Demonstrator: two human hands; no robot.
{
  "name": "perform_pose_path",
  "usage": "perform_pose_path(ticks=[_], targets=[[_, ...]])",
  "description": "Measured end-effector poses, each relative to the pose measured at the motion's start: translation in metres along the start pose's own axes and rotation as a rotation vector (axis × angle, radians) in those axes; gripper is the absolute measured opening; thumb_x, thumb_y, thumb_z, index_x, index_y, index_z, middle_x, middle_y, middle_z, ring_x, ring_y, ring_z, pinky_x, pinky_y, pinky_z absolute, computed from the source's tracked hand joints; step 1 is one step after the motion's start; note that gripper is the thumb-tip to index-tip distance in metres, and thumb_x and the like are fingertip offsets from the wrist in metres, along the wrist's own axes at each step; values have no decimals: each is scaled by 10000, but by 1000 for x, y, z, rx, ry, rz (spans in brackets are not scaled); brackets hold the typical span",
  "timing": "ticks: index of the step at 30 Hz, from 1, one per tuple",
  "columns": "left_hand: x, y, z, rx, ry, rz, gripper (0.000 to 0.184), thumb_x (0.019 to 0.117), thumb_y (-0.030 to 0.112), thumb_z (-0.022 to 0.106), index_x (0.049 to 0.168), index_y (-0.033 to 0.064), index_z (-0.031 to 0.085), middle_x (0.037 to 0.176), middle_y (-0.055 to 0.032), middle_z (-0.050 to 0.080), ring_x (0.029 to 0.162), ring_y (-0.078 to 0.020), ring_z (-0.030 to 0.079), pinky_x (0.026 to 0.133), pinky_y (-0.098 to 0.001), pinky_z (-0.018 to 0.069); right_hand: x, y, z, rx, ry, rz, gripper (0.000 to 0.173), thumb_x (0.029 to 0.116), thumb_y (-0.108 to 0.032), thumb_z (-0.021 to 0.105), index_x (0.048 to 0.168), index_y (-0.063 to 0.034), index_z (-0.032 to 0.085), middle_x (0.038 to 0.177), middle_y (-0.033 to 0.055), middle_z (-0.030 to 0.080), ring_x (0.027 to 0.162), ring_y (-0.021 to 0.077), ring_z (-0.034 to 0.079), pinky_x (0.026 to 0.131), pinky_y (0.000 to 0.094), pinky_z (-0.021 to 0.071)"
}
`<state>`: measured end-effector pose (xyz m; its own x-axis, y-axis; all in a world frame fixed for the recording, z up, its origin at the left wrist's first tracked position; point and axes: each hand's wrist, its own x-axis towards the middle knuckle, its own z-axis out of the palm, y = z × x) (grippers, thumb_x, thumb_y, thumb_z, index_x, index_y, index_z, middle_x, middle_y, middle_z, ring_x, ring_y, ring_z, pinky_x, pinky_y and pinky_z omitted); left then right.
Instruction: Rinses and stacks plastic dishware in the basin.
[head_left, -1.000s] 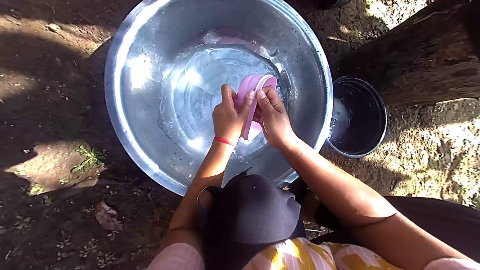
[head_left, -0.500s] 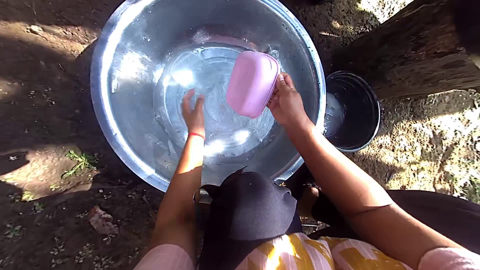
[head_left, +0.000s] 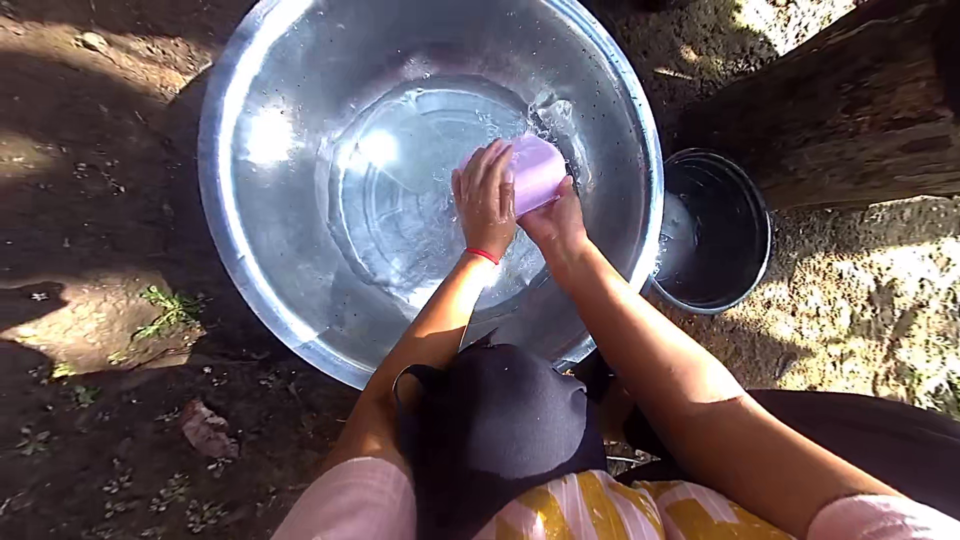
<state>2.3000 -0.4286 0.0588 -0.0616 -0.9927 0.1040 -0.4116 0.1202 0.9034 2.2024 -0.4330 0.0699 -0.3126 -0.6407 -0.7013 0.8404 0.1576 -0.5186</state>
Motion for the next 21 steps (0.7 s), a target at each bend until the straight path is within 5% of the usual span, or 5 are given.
perform_pose_path(ticks=[3,8,12,17,21], targets=[[20,-45,5,-360,78,-284,529,1099,276,328,1518,-28,433,1582,-250,392,1501,-314,339,1240,-440,256,4,0,0,-44,-61,-34,540,1114,-487,139,1428,-109,362,1300,150,554,1185,273,587,973,506,516],[38,-44,-32,-834,-94,-743,457,1104,414,390,1361,69,544,1204,-114,651,1087,-200,645,947,-420,543,7,5,-8,-193,-199,-108,536,1108,-472,141,1365,-115,448,1221,114,612,1135,229,619,961,461,528],[26,-41,-52,-846,-366,-635,498,1113,452,295,1303,110,602,1068,-37,715,980,-132,691,877,-366,585,11,-5,-12,-391,-303,-191,608,1108,-504,137,1317,-89,529,1131,98,683,1056,199,675,907,429,578],[-10,-49,-63,-775,-405,-243,132,1001,246,550,1063,137,591,904,119,687,853,30,661,814,-196,567,22,-35,-25,-586,-640,-240,389,1052,-354,294,979,-172,630,884,-35,727,870,78,701,792,326,600],[-20,-47,-61,-876,-407,-185,180,955,234,625,1103,134,602,967,118,691,927,16,657,879,-219,556,20,-50,-21,-673,-784,-243,315,1009,-301,366,795,-269,594,757,-110,664,738,12,647,675,245,557]])
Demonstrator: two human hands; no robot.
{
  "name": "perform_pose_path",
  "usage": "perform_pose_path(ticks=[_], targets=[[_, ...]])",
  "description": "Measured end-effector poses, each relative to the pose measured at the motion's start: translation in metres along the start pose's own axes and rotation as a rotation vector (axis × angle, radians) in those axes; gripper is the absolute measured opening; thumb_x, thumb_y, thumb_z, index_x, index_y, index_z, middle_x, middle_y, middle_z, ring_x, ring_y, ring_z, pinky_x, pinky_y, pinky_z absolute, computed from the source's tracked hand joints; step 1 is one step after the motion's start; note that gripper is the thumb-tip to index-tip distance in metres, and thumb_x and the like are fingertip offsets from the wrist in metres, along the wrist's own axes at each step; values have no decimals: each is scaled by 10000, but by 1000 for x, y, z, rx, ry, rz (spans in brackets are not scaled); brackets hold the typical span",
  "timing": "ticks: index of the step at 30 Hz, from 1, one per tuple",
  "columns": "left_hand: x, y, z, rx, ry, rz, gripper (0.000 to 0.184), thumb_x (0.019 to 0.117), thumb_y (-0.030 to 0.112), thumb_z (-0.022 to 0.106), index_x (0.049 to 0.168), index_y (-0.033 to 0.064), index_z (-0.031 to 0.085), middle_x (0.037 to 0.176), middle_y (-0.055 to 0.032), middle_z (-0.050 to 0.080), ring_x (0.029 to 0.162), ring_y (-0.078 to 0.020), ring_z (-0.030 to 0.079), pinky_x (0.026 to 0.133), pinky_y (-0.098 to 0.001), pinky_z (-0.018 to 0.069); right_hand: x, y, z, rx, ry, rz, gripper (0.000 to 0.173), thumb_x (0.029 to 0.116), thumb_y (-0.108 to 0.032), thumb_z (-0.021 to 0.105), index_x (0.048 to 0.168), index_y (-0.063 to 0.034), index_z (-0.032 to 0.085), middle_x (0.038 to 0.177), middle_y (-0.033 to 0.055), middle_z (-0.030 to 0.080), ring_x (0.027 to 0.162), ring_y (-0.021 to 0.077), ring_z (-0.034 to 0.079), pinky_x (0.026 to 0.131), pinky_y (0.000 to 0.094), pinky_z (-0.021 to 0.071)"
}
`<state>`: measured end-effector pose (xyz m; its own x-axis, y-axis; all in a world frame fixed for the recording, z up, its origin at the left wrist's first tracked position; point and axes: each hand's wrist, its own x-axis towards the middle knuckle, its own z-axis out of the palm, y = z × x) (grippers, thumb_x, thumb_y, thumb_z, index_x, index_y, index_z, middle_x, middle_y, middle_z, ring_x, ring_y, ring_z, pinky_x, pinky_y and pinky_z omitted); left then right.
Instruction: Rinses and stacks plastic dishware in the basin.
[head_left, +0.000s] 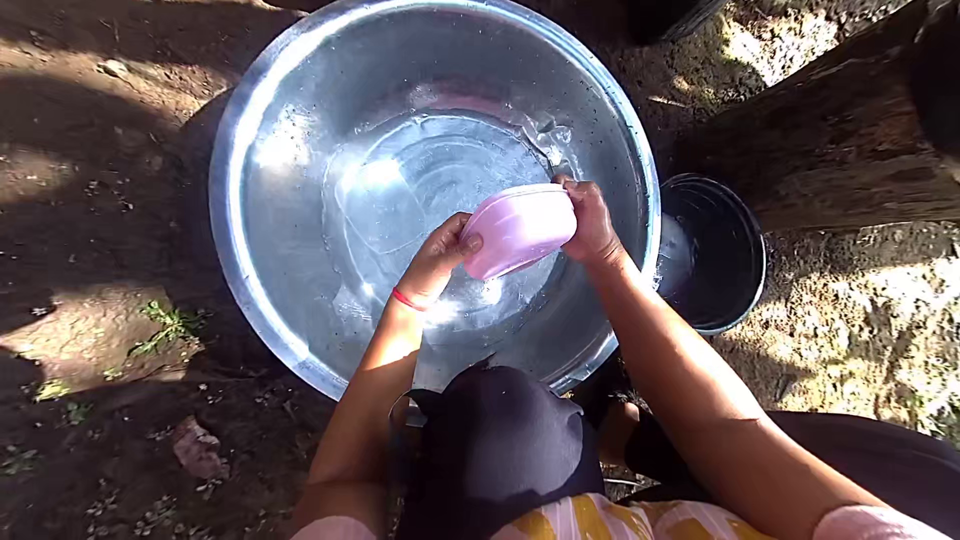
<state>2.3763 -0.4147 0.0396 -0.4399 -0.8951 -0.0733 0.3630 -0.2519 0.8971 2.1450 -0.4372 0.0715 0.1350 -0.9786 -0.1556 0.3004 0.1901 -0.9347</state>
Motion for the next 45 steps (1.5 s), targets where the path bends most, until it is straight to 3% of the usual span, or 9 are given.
perform_pose_path(ticks=[5,8,13,18,22,31,37,40,45], targets=[[10,-6,11,162,281,125,174,997,297,510,866,192,554,788,148,616,769,59,609,749,-174,533,-1,-15,-1,-312,-170,-35,295,947,-151,331,772,-209,561,812,-112,594,801,-3,576,747,233,492],[23,-6,-6,643,276,282,424,1025,298,437,766,-3,587,829,-106,566,928,-223,555,933,-467,352,-4,-40,5,-610,-430,117,286,972,-112,399,1057,11,642,953,-14,644,890,1,606,860,256,519],[39,-25,-55,982,465,152,389,1074,244,431,1234,12,699,1348,-200,642,1356,-400,505,1134,-653,276,-11,-21,13,-1010,-556,44,208,1003,-75,600,1099,84,694,1013,197,720,952,255,694,910,443,540],[3,-73,-57,391,1370,-366,448,1127,241,351,1473,-3,497,1494,-193,520,1407,-248,472,1171,-355,348,-26,37,4,-1493,-380,-50,263,1010,-1,524,1153,-25,744,1177,200,718,1210,453,608,1069,703,360],[10,-74,-5,-291,1015,-533,431,1116,280,318,1426,15,456,1359,-160,563,1137,-210,599,937,-352,495,-33,71,11,-1658,-369,291,322,1006,82,465,1254,61,669,1292,274,643,1343,494,490,1157,752,165],[80,-80,-70,1127,609,-482,861,950,491,670,1635,155,271,1700,-232,125,1545,-490,137,1158,-725,170,-48,81,3,-1740,-541,708,309,1009,28,508,1284,53,647,1400,267,568,1375,498,443,1047,778,297],[80,-71,-83,1026,641,-598,906,896,101,731,1628,65,199,1486,-335,458,1362,-496,484,1099,-605,424,-18,56,-43,-1926,-505,678,337,1001,47,501,1310,142,598,1519,349,426,1507,539,204,1196,741,36],[48,-72,-91,657,631,-548,507,978,52,623,1454,-52,482,1354,-309,583,1251,-427,581,1058,-559,463,0,49,-26,-1692,-265,473,327,989,34,512,1286,119,619,1475,348,463,1417,529,372,1147,682,278],[-8,-14,-59,620,638,-288,450,1021,99,591,1441,-29,491,1287,-243,642,1092,-310,673,947,-465,546,2,58,52,-575,58,447,431,1122,-182,371,1489,31,443,1411,240,559,1190,294,628,971,424,530]])
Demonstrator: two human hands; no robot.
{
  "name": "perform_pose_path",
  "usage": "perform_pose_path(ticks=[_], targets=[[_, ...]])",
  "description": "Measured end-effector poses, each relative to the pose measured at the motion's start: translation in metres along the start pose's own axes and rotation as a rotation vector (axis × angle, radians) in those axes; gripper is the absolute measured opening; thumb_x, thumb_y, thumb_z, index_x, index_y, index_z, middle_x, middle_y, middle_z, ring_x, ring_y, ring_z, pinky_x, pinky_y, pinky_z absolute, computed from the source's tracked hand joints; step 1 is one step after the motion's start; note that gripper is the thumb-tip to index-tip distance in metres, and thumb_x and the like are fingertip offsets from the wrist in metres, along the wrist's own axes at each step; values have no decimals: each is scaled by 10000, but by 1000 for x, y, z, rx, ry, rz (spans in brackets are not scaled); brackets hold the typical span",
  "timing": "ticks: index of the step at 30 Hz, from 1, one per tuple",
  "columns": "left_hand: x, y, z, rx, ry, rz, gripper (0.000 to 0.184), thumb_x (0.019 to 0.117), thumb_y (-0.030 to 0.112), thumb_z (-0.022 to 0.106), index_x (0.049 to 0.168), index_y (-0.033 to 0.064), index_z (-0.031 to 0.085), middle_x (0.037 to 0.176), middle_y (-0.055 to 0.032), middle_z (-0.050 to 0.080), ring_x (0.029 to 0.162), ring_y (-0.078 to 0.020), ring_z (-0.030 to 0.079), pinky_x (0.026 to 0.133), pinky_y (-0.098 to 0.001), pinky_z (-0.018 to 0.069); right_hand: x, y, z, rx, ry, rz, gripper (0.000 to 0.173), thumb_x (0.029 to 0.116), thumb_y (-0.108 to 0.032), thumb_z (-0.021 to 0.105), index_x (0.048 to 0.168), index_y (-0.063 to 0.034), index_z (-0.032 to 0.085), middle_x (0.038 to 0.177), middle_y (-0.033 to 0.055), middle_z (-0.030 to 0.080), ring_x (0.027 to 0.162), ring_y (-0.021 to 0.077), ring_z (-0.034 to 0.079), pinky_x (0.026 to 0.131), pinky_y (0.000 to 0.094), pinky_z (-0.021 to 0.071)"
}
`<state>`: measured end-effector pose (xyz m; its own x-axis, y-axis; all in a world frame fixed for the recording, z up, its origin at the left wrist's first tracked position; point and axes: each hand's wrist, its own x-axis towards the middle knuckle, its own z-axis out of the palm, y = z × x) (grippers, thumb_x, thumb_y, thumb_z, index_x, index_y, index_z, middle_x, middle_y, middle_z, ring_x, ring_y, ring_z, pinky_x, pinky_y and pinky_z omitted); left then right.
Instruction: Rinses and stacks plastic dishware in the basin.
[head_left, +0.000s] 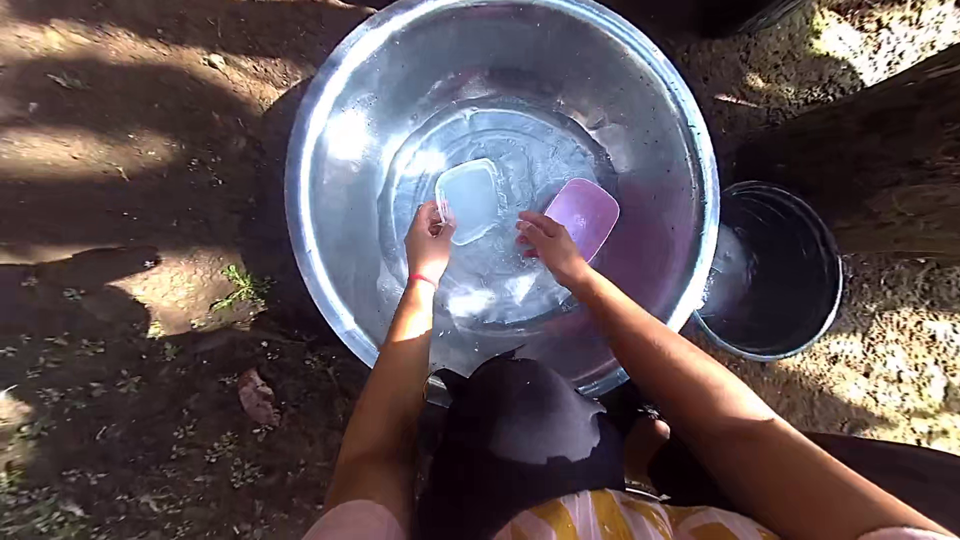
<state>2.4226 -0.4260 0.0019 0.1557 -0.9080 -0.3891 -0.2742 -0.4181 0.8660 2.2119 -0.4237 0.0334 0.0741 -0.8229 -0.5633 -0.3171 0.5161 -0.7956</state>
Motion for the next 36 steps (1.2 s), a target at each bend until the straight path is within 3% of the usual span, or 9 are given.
perform_pose_path(ticks=[4,7,14,19,23,26,31,33,36], targets=[[-43,4,6,309,40,539,267,936,-9,588,1181,-68,675,1168,-249,690,1073,-385,655,951,-517,512,2,-33,10,569,-91,131,654,1106,-524,194,1574,-68,237,1443,198,499,1138,281,645,901,448,568],[-48,-10,22,518,-154,824,272,927,106,680,1185,139,762,1237,-137,699,1197,-410,608,1032,-648,399,11,-29,-7,509,-46,17,389,1121,-183,320,1469,-26,399,1238,132,679,960,191,717,807,355,599],[14,-45,1,0,391,-202,475,1090,215,459,1507,-11,460,1547,-214,469,1477,-321,391,1235,-465,252,10,20,-40,436,-118,10,319,1086,-94,408,1363,-24,549,1190,97,710,971,161,702,801,319,572],[-2,-27,45,-1118,67,-407,351,1112,276,217,1053,140,536,905,-4,670,824,-113,684,767,-274,581,8,50,-12,360,-36,77,312,1050,-52,499,1344,48,525,1164,150,689,934,170,688,816,334,577],[-19,18,52,-581,22,-325,336,1105,229,396,1298,40,597,1248,-87,667,1143,-161,619,944,-393,501,2,56,19,180,57,21,342,1030,-28,507,1352,86,504,1213,218,652,1012,231,671,843,383,567],[-44,12,55,-464,-101,-309,726,1062,436,492,1657,236,127,1693,-116,212,1518,-318,274,1116,-626,336,-13,49,41,-71,-64,-231,542,1015,-9,531,1511,122,358,1530,307,433,1415,354,468,1179,438,385],[-18,-38,53,-137,-19,-342,521,1019,83,587,1499,-25,417,1361,-262,589,1193,-325,615,1016,-468,505,3,39,16,-427,-273,-429,417,916,57,602,1330,35,650,1513,283,479,1411,421,455,1181,508,351],[3,-50,39,271,-25,-289,517,1018,245,635,1411,-67,505,1347,-296,595,1256,-406,587,1063,-567,457,27,37,-36,-658,65,-486,363,925,34,591,1278,17,675,1397,263,581,1318,427,535,1116,527,426],[6,-41,43,671,-73,-314,768,1025,543,536,1503,-47,424,1509,-333,447,1416,-482,433,1124,-663,350,62,37,-119,-904,323,-261,663,913,16,600,1545,9,399,1616,302,301,1489,527,272,1172,678,280]])
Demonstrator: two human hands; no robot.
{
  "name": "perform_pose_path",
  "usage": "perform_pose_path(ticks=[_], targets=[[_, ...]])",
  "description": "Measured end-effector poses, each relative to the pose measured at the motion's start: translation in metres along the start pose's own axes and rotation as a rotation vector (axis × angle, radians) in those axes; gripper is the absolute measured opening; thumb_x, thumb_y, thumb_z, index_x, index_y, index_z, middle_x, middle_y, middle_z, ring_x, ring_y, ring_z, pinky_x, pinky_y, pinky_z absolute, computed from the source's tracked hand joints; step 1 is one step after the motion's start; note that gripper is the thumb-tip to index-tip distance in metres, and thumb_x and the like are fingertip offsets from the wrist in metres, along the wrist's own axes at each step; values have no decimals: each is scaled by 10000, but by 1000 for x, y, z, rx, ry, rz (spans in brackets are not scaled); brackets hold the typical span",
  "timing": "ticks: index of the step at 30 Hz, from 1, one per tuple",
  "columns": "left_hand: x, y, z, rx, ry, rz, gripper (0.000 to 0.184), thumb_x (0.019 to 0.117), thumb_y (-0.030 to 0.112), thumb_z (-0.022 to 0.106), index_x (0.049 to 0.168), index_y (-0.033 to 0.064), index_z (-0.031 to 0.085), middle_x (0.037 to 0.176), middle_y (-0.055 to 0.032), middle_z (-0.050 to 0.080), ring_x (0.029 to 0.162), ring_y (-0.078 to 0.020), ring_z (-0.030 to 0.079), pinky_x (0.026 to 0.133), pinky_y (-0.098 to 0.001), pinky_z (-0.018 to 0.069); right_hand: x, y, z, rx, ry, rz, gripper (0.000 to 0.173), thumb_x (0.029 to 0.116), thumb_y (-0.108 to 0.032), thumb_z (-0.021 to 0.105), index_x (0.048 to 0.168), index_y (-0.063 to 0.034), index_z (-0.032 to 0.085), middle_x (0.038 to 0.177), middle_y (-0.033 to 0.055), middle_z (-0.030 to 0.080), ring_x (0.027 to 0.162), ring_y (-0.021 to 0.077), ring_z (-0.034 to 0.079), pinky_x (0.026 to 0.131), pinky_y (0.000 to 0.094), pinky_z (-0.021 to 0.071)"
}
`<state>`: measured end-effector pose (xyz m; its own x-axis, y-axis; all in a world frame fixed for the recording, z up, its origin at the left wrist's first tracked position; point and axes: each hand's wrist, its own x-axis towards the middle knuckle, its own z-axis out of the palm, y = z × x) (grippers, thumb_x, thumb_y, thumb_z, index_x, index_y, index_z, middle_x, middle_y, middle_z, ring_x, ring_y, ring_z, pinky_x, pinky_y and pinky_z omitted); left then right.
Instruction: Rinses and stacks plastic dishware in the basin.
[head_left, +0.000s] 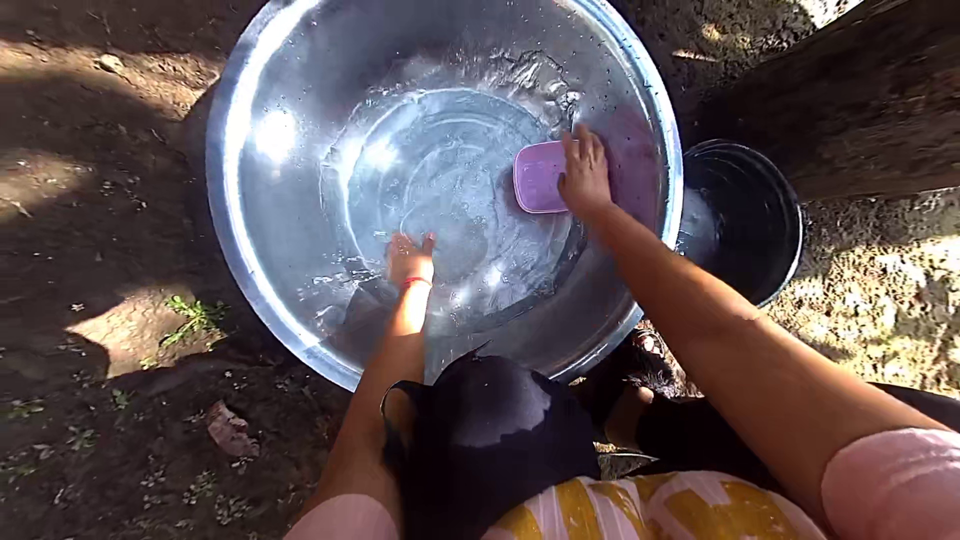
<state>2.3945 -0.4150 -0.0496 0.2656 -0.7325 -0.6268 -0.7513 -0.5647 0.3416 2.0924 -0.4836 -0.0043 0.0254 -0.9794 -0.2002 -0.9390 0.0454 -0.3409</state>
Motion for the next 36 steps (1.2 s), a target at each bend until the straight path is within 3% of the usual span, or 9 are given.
perform_pose_path(ticks=[3,9,13,17,21,23,26,33,36], targets=[[-12,24,12,211,-126,55,759,991,592,569,1458,-3,502,1330,-311,617,1260,-486,586,1025,-679,443,14,31,-12,-173,-183,102,744,962,17,583,1616,-5,228,1622,302,296,1481,532,289,1169,701,237],[6,5,-9,60,-168,37,675,999,442,648,1456,-25,480,1361,-318,584,1281,-484,564,1042,-685,431,1,17,32,64,-480,208,368,1038,-223,584,1241,75,651,1257,341,628,1222,522,579,1007,727,419],[8,-25,-64,-397,82,-11,561,1056,253,577,1473,-67,382,1202,-300,661,1027,-399,705,922,-543,566,39,-19,-16,20,-311,168,367,1036,-117,501,1359,30,596,1346,367,564,1231,552,563,971,740,431],[-2,-34,-80,-650,246,-69,631,997,85,603,1546,-3,306,1338,-305,576,1132,-393,635,960,-533,521,62,-65,-46,-79,-104,287,790,939,75,508,1638,-51,161,1604,347,240,1189,556,582,916,642,523],[-8,-28,-47,-900,134,-202,588,997,23,587,1530,85,346,1223,-171,662,809,-131,617,692,-294,504,58,-85,-17,102,-213,325,642,964,5,550,1541,103,284,1543,378,320,1292,542,515,1007,642,479],[-10,-28,-35,-971,-3,-251,570,997,-16,558,1519,100,362,1220,-171,669,856,-159,649,735,-315,527,52,-81,8,366,-350,383,449,1013,-42,520,1445,67,469,1389,329,539,1183,436,620,965,584,514],[-16,-24,-18,-1010,-21,-208,538,1030,38,536,1522,124,336,1238,-198,641,953,-244,667,795,-408,565,32,-80,52,930,-479,539,453,1047,-31,461,1497,-54,409,1236,234,601,906,273,665,772,403,573],[-30,25,-3,-683,171,181,377,1063,53,461,1416,-78,433,1201,-295,645,1086,-364,659,956,-517,521,2,-130,75,1515,-340,383,258,1037,13,459,1294,-2,475,973,91,614,798,147,624,711,336,558],[-36,39,-8,-641,289,305,364,1038,20,475,1387,-80,473,1180,-277,673,1120,-359,668,1009,-525,506,-13,-137,43,1592,-293,400,318,1087,-3,349,1392,41,425,1163,151,597,980,136,610,868,281,534]])
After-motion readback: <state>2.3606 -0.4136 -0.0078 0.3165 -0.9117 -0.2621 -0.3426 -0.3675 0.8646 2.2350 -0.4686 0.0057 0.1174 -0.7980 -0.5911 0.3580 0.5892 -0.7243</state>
